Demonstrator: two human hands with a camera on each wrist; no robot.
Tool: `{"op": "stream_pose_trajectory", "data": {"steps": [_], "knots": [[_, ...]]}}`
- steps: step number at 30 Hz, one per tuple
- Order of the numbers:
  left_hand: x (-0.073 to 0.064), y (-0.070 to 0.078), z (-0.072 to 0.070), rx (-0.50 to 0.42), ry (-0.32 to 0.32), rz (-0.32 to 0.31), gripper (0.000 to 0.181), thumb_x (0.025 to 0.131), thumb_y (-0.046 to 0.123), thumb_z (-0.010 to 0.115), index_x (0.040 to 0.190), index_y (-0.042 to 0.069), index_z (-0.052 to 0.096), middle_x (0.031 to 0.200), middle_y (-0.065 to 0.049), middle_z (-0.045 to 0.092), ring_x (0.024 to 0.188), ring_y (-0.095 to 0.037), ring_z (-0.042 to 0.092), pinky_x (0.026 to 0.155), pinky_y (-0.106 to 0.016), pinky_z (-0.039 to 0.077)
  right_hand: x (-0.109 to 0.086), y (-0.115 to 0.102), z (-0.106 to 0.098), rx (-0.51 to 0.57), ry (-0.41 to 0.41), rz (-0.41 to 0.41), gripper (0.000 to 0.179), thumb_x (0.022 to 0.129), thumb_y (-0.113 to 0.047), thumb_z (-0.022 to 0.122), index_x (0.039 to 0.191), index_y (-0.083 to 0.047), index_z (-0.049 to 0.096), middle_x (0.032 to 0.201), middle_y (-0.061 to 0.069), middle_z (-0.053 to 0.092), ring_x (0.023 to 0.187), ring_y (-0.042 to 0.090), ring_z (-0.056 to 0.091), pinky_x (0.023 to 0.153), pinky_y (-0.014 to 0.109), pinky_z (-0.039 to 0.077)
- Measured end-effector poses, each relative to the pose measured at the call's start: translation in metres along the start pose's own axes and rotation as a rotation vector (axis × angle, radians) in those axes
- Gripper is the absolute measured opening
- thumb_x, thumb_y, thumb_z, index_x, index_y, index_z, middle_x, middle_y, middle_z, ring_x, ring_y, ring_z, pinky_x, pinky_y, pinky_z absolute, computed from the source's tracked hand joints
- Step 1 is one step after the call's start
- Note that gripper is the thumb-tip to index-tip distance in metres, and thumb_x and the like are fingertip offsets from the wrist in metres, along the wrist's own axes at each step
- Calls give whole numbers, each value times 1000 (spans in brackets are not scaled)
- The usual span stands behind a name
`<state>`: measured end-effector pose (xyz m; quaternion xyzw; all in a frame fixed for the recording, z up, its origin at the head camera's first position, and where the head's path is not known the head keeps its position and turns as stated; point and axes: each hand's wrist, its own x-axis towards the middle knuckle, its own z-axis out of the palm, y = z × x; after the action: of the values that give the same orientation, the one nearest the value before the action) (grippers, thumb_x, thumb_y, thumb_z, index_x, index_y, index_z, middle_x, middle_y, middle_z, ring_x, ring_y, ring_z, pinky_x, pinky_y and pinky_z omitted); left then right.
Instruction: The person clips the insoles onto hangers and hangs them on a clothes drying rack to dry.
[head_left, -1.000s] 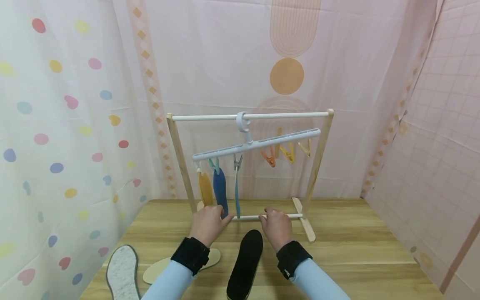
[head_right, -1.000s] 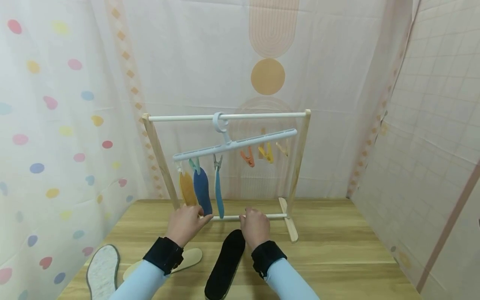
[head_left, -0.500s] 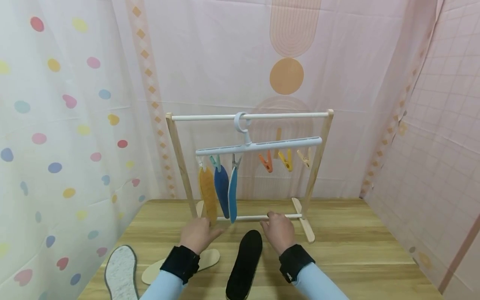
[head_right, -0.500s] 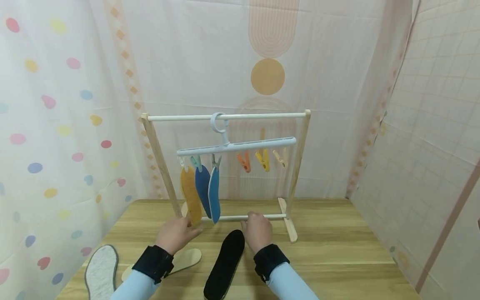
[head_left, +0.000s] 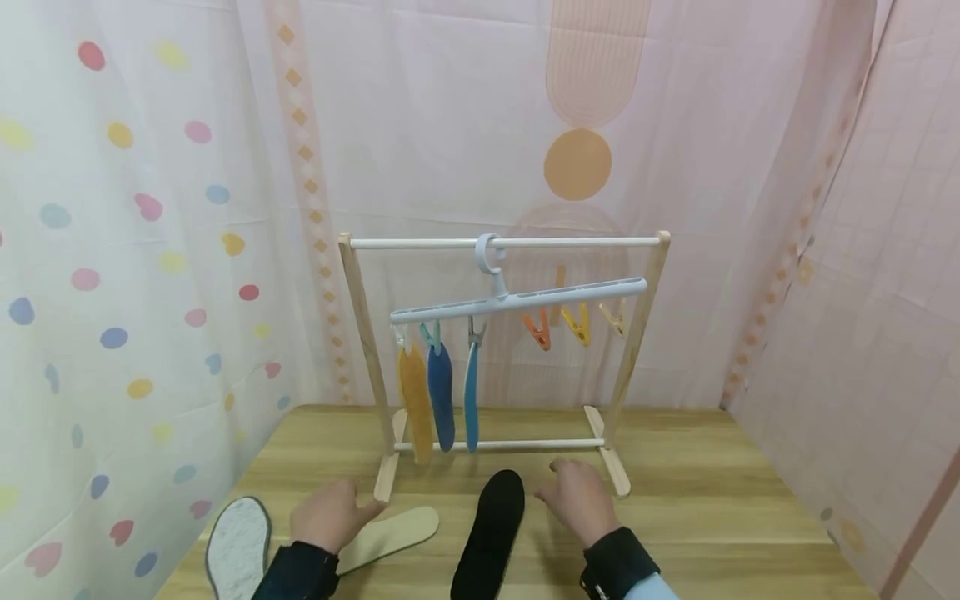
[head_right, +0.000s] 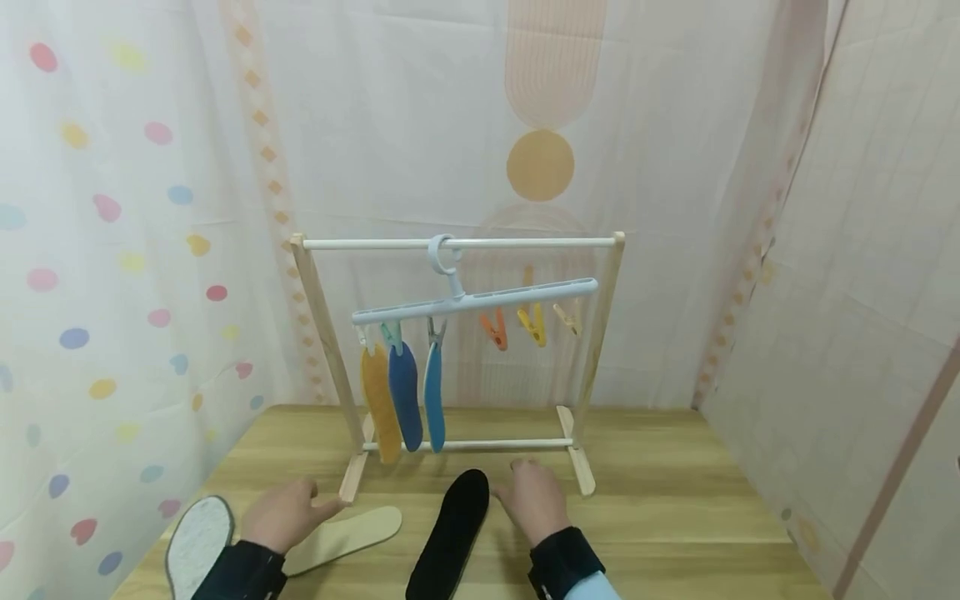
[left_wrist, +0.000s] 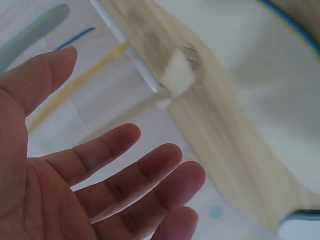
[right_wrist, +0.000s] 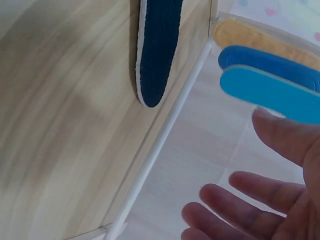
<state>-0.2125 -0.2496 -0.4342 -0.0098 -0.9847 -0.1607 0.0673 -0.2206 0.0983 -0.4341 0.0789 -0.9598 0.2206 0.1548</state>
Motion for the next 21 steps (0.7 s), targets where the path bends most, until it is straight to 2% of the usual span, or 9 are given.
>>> {"op": "stream_pose_trajectory", "data": {"steps": [5,9,12,18,21], "knots": [[-15,-27,1,33,-111,-53,55,83,51,74,90,-3,66,74,-9,64,62,-24,60,58,-44,50,-10,11,-4,37,-86,-25,42,75,-28,85,100,4,72,98,18,70,91,37,66,78,50,53],[-24,-45,2,66,-220,-120,71,81,62,70,102,-5,67,87,-16,68,73,-32,66,63,-51,52,-18,20,-10,54,-160,-40,42,73,-25,87,97,6,72,98,19,70,91,39,66,79,52,52],[-27,-54,3,66,-269,-170,79,81,66,68,111,-8,65,97,-20,69,82,-37,67,67,-56,52,-25,26,-14,61,-186,-41,42,71,-24,88,95,6,71,94,19,70,85,37,66,75,52,53],[-33,-67,4,48,-316,-217,72,85,59,67,104,-10,63,81,-11,65,69,-25,64,65,-49,52,-43,37,-17,94,-278,12,42,71,-22,87,96,8,70,91,21,69,80,36,66,74,54,52],[-36,-76,1,51,-348,-226,73,87,57,66,105,-13,62,81,-13,65,67,-23,60,66,-49,52,-50,42,-17,89,-319,65,43,71,-22,87,97,7,69,91,20,70,82,38,66,73,54,53]]}}
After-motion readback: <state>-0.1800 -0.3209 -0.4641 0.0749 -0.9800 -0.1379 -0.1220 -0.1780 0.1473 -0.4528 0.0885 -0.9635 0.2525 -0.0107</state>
